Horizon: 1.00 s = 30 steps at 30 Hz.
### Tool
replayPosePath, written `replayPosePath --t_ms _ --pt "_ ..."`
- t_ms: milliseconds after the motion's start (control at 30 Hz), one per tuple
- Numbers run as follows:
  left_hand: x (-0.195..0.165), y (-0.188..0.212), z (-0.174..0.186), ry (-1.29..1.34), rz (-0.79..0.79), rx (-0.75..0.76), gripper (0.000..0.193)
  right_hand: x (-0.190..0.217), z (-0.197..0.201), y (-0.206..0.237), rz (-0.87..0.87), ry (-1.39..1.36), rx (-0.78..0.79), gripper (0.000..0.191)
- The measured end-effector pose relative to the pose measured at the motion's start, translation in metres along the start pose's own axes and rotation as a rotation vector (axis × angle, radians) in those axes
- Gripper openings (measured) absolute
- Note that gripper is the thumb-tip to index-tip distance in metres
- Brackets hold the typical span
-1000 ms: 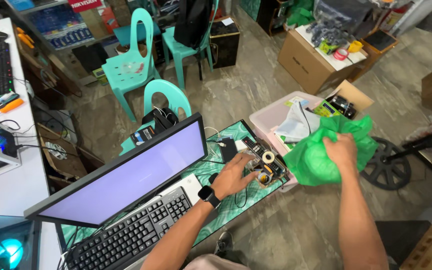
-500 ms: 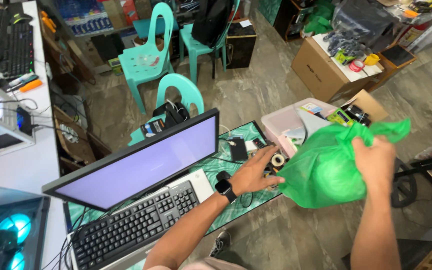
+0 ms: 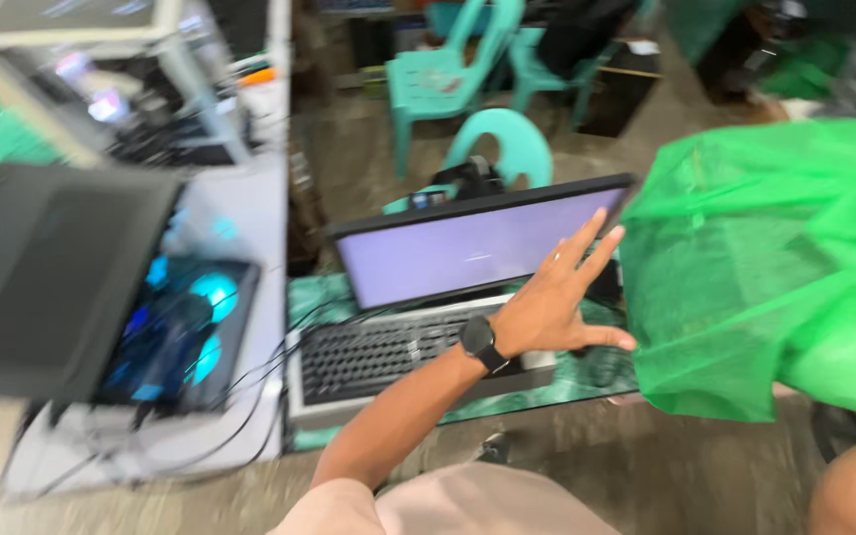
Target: The person types on a keyboard and uses a mouse at a desk, then unplugs cables from a desktop computer case and coils the power cable on top of it. They carry the case across the shop, plug a cable into a power strip, open a wooden cabinet, and place the computer case inside it.
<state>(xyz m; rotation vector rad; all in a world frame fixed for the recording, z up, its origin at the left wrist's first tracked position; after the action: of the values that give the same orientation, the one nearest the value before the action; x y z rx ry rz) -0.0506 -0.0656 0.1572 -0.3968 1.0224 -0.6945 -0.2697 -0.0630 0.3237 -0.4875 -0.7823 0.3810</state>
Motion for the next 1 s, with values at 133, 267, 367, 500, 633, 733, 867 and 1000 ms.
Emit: replayPosePath --t_ms 133,267,367,500,633,733,867,1000 --pt "-0.016 0.077 0.119 -0.107 -0.011 -0.159 0.130 0.121 -0.097 -0.006 0.136 -0.097 0.098 0.018" --pt "-0.019 0.167 0.252 -0.300 0.088 -0.284 0.130 0.247 -0.178 -0.011 0.267 -0.183 0.197 0.016" --pt "-0.023 0.233 0.345 -0.424 0.169 -0.338 0.132 0.336 -0.251 -0.021 0.370 -0.246 0.278 0.015" --pt "-0.030 0.318 0.460 -0.566 0.300 -0.448 0.137 0.447 -0.346 -0.037 0.499 -0.306 0.377 0.014" --pt "-0.030 0.384 0.543 -0.707 0.428 -0.600 0.141 0.548 -0.438 -0.043 0.682 -0.472 0.455 0.013" --pt "-0.021 0.419 0.588 -0.792 0.475 -0.727 0.143 0.601 -0.496 -0.044 0.768 -0.564 0.434 0.018" --pt "0.012 0.451 0.627 -0.825 0.620 -0.818 0.142 0.644 -0.573 -0.046 0.764 -0.647 0.563 0.014" --pt "0.041 0.467 0.649 -0.874 0.667 -0.843 0.142 0.673 -0.614 -0.038 1.010 -0.818 0.656 0.013"
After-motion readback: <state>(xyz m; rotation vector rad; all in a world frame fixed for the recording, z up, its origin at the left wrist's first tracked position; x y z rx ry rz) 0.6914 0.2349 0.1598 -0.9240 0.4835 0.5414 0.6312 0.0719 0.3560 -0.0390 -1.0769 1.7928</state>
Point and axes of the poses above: each hand's wrist, its own y-axis away from the middle knuckle, its own z-axis out of the back of the hand, x = y × z, the point moved 9 cm from there along -y, towards the middle knuckle, and after that the axes turned 4 degrees about z, right-handed, at the moved point
